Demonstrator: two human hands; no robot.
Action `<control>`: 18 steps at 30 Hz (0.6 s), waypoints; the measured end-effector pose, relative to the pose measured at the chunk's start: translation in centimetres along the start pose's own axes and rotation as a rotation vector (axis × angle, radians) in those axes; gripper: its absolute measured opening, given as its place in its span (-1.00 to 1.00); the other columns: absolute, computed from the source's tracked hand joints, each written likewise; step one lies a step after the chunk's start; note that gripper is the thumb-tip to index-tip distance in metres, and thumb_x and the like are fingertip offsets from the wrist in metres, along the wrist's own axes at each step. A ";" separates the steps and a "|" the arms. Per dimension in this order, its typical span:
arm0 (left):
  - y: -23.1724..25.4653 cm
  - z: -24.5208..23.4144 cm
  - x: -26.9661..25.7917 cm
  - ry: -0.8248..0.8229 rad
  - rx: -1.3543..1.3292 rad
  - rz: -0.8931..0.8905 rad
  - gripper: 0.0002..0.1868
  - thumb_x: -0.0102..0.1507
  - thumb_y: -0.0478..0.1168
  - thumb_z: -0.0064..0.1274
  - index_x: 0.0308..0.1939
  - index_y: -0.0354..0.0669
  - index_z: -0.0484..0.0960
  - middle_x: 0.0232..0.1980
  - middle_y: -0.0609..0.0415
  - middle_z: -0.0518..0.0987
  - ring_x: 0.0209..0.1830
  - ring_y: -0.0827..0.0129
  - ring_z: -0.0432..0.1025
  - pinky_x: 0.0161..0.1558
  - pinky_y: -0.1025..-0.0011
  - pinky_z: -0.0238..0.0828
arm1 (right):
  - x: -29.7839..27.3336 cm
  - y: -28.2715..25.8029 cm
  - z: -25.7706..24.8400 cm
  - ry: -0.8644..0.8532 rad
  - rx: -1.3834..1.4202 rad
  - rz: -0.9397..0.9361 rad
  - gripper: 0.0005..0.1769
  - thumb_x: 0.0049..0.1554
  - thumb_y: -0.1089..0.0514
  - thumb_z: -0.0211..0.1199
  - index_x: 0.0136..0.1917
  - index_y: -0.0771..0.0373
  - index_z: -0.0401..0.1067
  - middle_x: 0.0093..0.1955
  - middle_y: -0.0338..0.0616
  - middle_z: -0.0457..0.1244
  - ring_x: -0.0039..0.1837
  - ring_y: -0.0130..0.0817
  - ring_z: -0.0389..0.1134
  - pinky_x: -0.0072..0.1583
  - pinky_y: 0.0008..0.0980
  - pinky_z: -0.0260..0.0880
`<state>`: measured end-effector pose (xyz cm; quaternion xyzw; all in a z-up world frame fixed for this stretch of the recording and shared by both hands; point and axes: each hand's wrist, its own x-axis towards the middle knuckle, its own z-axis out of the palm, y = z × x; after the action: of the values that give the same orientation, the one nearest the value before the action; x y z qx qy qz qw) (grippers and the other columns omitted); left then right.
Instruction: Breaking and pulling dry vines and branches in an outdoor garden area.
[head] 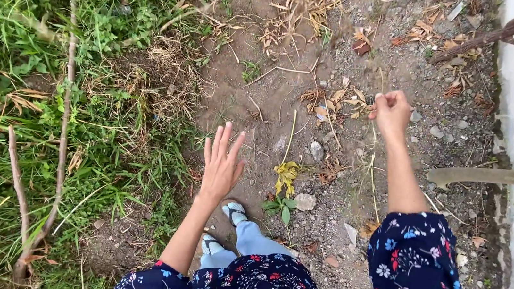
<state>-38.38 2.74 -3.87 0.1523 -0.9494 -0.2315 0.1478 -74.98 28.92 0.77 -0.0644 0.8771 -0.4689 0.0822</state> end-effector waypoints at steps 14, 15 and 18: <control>-0.4 0.0 -0.4 -0.045 0.020 -0.080 -0.20 0.23 -0.17 0.15 0.54 0.01 0.19 0.67 -0.12 -0.07 0.67 0.01 -0.12 0.54 -0.17 -0.25 | -1.3 3.3 6.1 -0.021 -0.343 -0.418 -0.36 0.27 0.29 0.21 0.58 0.16 0.15 0.62 0.15 -0.02 0.51 -0.02 0.20 0.48 0.03 0.23; -0.5 0.1 -0.8 -0.067 0.017 -0.101 -0.20 0.23 -0.17 0.14 0.54 0.02 0.21 0.67 -0.08 -0.06 0.67 0.03 -0.11 0.54 -0.17 -0.25 | -3.4 3.3 7.0 -0.114 -0.432 -0.437 -0.32 0.24 0.27 0.22 0.59 0.19 0.14 0.67 0.20 -0.11 0.58 0.12 0.07 0.49 0.13 0.08; -1.5 1.4 -2.6 -0.089 0.022 -0.103 -0.23 0.25 -0.15 0.12 0.53 0.00 0.21 0.66 -0.11 -0.05 0.66 0.02 -0.11 0.52 -0.19 -0.26 | -10.2 2.5 9.8 -0.315 -0.531 -0.317 -0.32 0.20 0.18 0.23 0.55 0.09 0.17 0.68 -0.01 -0.06 0.61 -0.03 0.04 0.55 0.14 -0.03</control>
<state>-36.18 2.97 -6.30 0.1923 -0.9484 -0.2347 0.0916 -63.07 24.32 -5.80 -0.2903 0.9242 -0.2154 0.1232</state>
